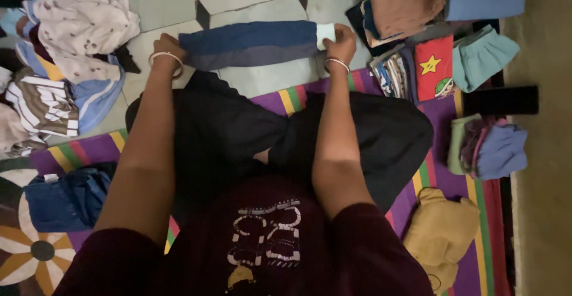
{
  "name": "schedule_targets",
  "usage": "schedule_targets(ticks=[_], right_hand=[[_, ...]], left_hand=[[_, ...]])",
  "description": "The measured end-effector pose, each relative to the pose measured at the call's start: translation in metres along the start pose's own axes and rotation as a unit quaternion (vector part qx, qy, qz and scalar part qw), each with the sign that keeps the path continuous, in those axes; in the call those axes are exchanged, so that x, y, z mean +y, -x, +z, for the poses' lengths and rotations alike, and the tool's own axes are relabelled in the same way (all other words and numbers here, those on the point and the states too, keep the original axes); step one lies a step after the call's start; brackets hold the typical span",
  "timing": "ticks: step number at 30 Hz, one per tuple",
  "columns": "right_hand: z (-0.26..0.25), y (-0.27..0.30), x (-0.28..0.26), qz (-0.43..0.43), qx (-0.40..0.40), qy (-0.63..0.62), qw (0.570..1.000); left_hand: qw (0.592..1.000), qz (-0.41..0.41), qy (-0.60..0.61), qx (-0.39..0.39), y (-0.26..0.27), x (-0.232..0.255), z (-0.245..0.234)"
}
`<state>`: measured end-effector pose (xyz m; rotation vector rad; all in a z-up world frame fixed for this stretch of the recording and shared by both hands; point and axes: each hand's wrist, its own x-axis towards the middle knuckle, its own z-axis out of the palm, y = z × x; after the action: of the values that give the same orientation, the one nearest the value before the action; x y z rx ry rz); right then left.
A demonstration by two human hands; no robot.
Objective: The person sits on a mat and folds multiple garments one by one, including a peach top, blue jeans, a white patterned top, a maroon and yellow top, a light blue top, a black top, and a light blue graphic top. Each item is smoothed, folded, and placed into a growing stack.
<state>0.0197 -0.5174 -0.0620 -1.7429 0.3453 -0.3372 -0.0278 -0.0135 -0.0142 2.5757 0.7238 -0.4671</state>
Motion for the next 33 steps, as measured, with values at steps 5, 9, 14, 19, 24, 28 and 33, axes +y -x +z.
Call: schedule_targets(ticks=[5, 9, 14, 19, 24, 28, 33], right_hand=[[-0.002, -0.011, 0.008, 0.027, -0.049, -0.146, 0.988], [-0.003, -0.009, 0.002, -0.082, -0.026, 0.246, 0.965], [0.006, 0.0, -0.026, 0.045, -0.049, 0.292, 0.954], [0.008, -0.006, -0.041, 0.098, -0.144, 0.293, 0.94], [0.011, -0.007, -0.022, 0.101, -0.129, 0.161, 0.973], [0.006, -0.011, -0.001, 0.047, -0.11, 0.133, 0.984], [-0.015, -0.033, 0.014, 0.026, -0.05, 0.067, 0.996]], left_hand=[[0.992, -0.047, -0.088, -0.079, 0.005, 0.004, 0.008], [0.997, -0.023, -0.07, -0.03, 0.002, 0.01, 0.016], [0.999, -0.045, -0.018, -0.015, -0.002, 0.015, 0.024], [0.994, -0.009, 0.111, 0.003, -0.005, 0.025, 0.019], [0.988, 0.058, 0.134, 0.052, 0.008, 0.042, 0.007], [0.987, 0.022, 0.12, 0.102, 0.025, 0.055, -0.012], [0.955, 0.076, 0.2, 0.205, 0.028, 0.056, -0.035]])
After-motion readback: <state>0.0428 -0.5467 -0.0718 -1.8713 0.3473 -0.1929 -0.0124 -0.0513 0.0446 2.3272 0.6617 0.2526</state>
